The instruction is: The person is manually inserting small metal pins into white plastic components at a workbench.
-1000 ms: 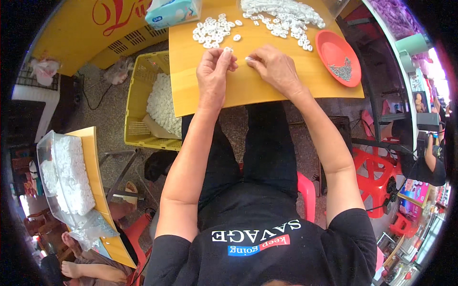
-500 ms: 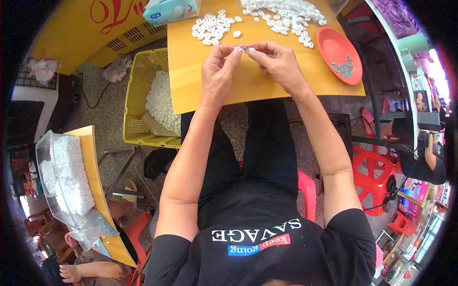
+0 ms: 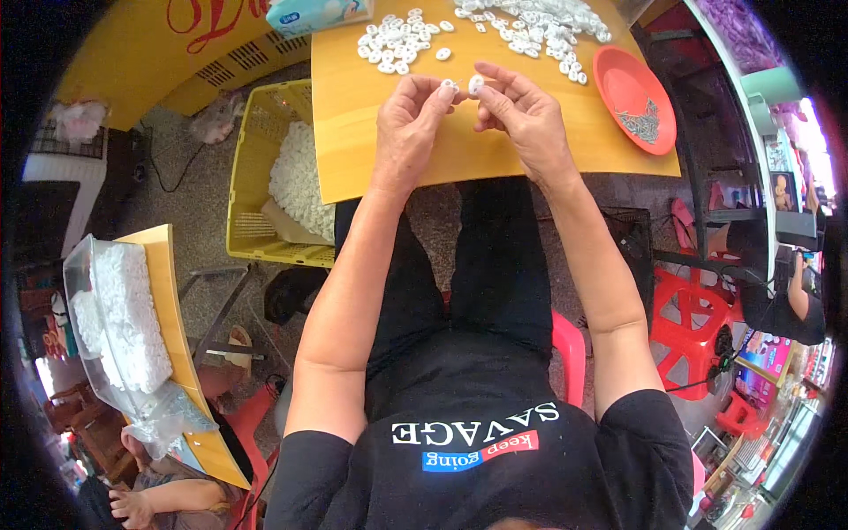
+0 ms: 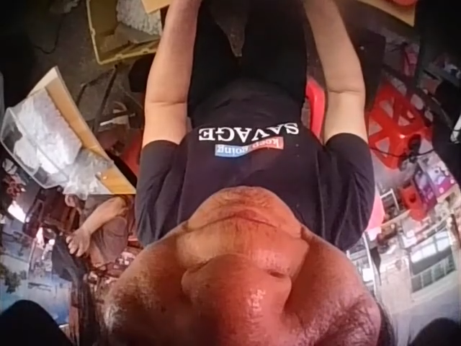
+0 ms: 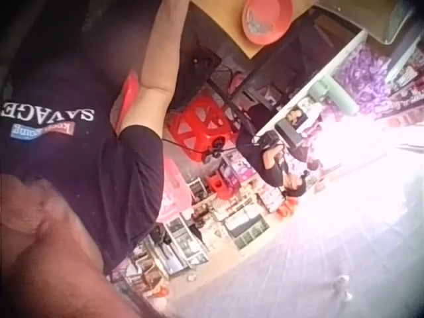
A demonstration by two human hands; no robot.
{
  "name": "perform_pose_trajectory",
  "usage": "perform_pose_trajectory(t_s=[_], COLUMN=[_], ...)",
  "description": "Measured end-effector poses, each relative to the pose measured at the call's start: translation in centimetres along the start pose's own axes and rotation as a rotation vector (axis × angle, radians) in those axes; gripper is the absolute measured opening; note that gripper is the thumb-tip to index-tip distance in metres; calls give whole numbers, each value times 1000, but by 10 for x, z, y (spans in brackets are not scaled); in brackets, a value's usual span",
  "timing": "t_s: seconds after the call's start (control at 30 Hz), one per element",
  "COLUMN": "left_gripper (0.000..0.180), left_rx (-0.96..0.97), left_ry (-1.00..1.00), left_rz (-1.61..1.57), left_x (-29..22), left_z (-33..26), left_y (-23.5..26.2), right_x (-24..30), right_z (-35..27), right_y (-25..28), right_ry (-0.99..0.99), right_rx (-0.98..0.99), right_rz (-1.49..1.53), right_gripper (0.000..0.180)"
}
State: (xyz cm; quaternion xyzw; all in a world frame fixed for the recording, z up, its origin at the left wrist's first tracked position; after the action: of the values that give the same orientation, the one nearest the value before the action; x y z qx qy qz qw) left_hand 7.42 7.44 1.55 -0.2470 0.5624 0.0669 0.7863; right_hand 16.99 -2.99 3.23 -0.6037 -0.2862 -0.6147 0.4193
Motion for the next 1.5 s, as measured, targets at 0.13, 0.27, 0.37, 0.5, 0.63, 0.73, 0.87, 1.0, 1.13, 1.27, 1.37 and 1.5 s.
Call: perform_pose_trajectory(t_s=[0.13,0.27,0.37,0.5,0.63,0.73,0.87,1.0,1.13,1.27,1.37,1.5], left_gripper=[14,14,15,16,15,15,16,18,18,17,15,15], left_rx=[19,59,67,79,80,88,75,59,53,71,87,87], left_ry=[11,16,22,36,28,31,32,31,31,46,64,59], left_rz=[1,36,51,109,103,136,127,126,127,116,99,89], left_x=[1,-1,-1,-1,-1,-2,-2,-1,-1,-1,0,0], left_z=[-1,-2,-1,-2,-2,-2,-2,-1,-2,-3,-3,-2], left_y=[-3,-6,-7,-9,-8,-9,-8,-6,-6,-6,-8,-9], right_x=[6,11,13,12,12,17,18,23,22,8,-4,-8], right_z=[-6,-10,-11,-11,-11,-11,-10,-10,-9,-8,-8,-8], right_y=[0,0,0,1,-1,-1,-1,-2,-4,-4,-5,-5], right_ry=[4,17,14,5,14,52,53,61,56,-51,-122,-134], right_rx=[10,-11,2,5,9,-5,-5,0,-11,27,66,54], right_rz=[-30,-41,-36,-57,-75,-150,-219,-262,-249,-9,208,222], right_gripper=[31,29,30,30,29,27,26,26,26,26,26,26])
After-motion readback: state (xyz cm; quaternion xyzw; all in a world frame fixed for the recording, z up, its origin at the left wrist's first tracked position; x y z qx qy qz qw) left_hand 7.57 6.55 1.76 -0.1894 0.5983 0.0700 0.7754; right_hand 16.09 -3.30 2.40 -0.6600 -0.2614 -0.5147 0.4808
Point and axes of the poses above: each hand's wrist, its own z-axis towards the middle knuckle, its own y-axis out of the back of the hand, x = y × z, the point moved 10 cm from there along z, towards the middle knuckle, and after that the axes turned 12 degrees about x, right-handed, at the moved point
